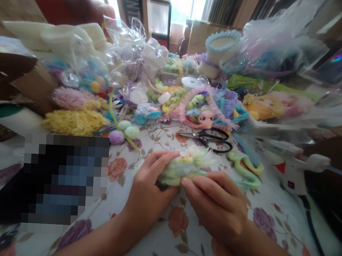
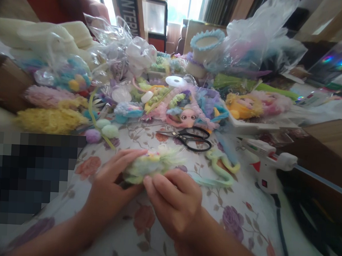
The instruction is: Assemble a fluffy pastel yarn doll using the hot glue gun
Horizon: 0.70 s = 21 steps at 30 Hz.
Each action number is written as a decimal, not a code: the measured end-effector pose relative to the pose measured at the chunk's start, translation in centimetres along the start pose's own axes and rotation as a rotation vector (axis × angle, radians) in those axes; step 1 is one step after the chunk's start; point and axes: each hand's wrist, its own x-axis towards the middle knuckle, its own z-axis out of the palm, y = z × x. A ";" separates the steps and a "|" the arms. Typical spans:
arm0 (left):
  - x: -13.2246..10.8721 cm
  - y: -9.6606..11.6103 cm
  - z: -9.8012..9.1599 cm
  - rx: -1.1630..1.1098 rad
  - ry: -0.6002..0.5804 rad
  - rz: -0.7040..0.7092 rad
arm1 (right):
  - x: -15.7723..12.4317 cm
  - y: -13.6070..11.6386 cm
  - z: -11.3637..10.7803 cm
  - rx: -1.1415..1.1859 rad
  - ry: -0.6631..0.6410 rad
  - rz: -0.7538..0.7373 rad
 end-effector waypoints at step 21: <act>-0.1 0.1 -0.1 0.005 -0.003 0.004 | 0.2 0.1 0.1 0.037 -0.021 0.010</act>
